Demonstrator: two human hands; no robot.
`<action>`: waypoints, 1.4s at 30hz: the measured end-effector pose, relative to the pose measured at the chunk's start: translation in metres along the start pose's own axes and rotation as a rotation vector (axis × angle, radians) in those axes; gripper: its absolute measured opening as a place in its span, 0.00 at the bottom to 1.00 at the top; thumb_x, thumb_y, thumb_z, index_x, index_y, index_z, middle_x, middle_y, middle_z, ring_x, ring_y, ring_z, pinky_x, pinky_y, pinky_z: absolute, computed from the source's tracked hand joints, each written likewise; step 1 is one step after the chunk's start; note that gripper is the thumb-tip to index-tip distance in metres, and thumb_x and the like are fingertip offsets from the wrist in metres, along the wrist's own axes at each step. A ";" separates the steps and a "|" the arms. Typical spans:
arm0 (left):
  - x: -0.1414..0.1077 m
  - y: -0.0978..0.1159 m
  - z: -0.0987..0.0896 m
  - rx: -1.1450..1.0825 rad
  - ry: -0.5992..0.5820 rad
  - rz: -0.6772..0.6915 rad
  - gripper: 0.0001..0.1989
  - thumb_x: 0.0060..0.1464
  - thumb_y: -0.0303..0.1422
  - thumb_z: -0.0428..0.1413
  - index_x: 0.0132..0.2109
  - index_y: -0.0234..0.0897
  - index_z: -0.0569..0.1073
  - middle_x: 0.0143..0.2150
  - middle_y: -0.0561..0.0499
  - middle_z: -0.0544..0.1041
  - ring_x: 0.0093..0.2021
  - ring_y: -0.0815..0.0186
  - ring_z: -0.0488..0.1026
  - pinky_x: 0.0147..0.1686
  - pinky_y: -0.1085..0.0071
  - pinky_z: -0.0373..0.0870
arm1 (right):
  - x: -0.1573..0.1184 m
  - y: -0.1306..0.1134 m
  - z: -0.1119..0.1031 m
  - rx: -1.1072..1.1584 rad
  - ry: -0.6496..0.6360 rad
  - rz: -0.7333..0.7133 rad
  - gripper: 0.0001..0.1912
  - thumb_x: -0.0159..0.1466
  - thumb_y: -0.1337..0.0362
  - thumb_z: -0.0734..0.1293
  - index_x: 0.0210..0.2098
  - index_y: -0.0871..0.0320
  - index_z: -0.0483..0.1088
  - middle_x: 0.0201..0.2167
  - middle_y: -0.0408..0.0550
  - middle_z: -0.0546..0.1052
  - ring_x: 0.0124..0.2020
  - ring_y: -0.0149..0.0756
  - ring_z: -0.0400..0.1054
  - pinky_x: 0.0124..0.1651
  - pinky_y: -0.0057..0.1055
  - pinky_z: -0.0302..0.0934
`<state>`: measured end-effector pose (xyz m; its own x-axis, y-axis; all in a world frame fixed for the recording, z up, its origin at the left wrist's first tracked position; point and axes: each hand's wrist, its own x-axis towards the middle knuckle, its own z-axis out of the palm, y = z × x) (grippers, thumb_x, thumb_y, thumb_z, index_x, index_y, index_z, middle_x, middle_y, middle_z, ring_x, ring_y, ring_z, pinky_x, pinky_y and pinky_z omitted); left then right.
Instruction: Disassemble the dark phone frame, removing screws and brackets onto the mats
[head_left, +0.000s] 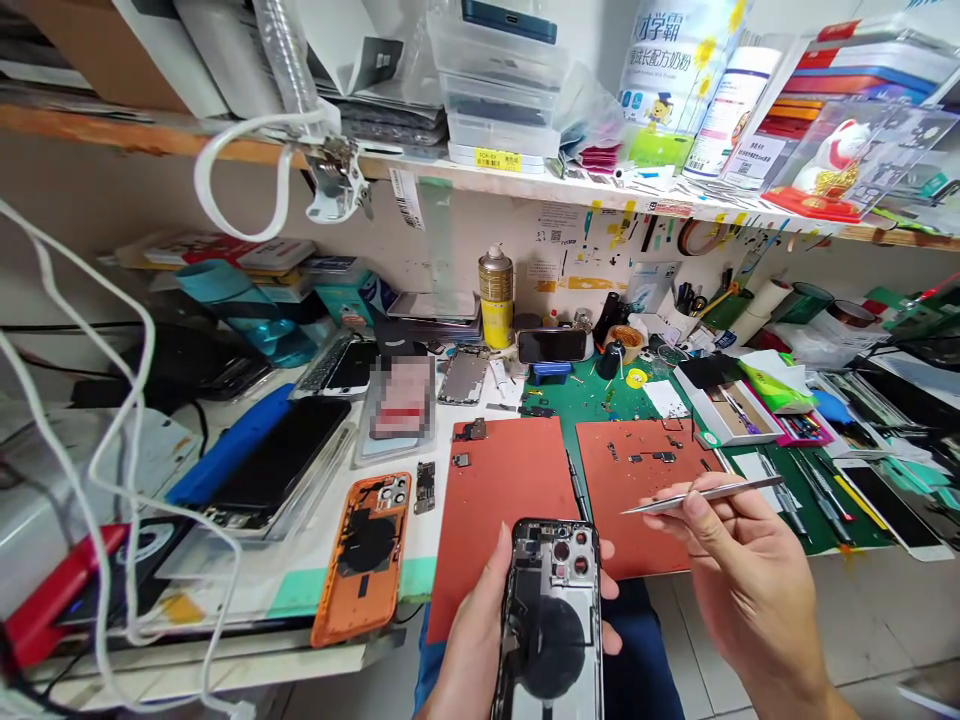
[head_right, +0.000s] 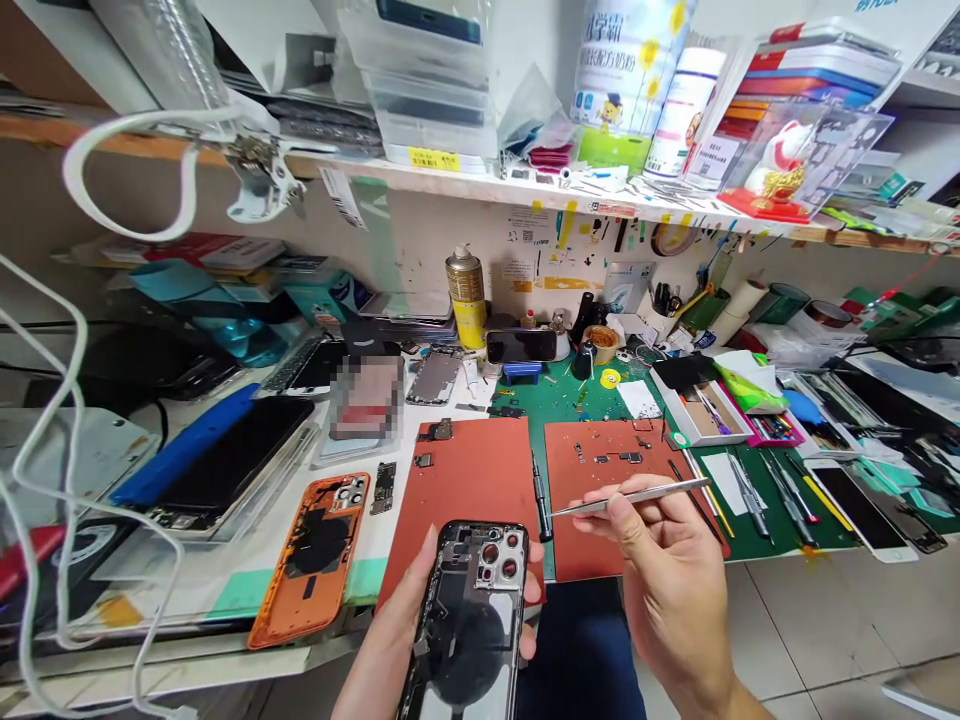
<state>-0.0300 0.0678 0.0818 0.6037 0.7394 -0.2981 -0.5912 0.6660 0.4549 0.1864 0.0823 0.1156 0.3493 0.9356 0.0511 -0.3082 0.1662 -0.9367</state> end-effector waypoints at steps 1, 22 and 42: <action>0.000 0.000 0.001 0.000 -0.002 -0.005 0.42 0.70 0.64 0.48 0.63 0.28 0.81 0.53 0.35 0.84 0.42 0.53 0.85 0.47 0.63 0.75 | 0.000 0.000 0.002 0.017 -0.013 0.005 0.12 0.64 0.58 0.82 0.41 0.54 0.80 0.36 0.49 0.86 0.38 0.44 0.86 0.42 0.36 0.83; -0.019 -0.009 -0.006 2.133 0.170 1.184 0.16 0.72 0.34 0.60 0.59 0.26 0.71 0.68 0.20 0.74 0.68 0.37 0.74 0.54 0.43 0.83 | -0.042 0.020 0.007 -0.025 -0.144 0.003 0.03 0.75 0.61 0.72 0.47 0.52 0.78 0.42 0.48 0.87 0.41 0.41 0.86 0.47 0.38 0.84; -0.009 -0.010 -0.005 2.207 0.169 1.227 0.14 0.71 0.35 0.61 0.55 0.28 0.74 0.68 0.19 0.74 0.66 0.34 0.76 0.54 0.43 0.82 | -0.044 0.031 0.002 -0.137 -0.122 -0.158 0.04 0.76 0.66 0.69 0.47 0.52 0.78 0.41 0.47 0.87 0.42 0.42 0.86 0.47 0.41 0.85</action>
<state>-0.0321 0.0552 0.0753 0.5044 0.6009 0.6201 0.6747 -0.7224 0.1512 0.1597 0.0464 0.0854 0.2718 0.9333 0.2346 -0.1320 0.2776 -0.9516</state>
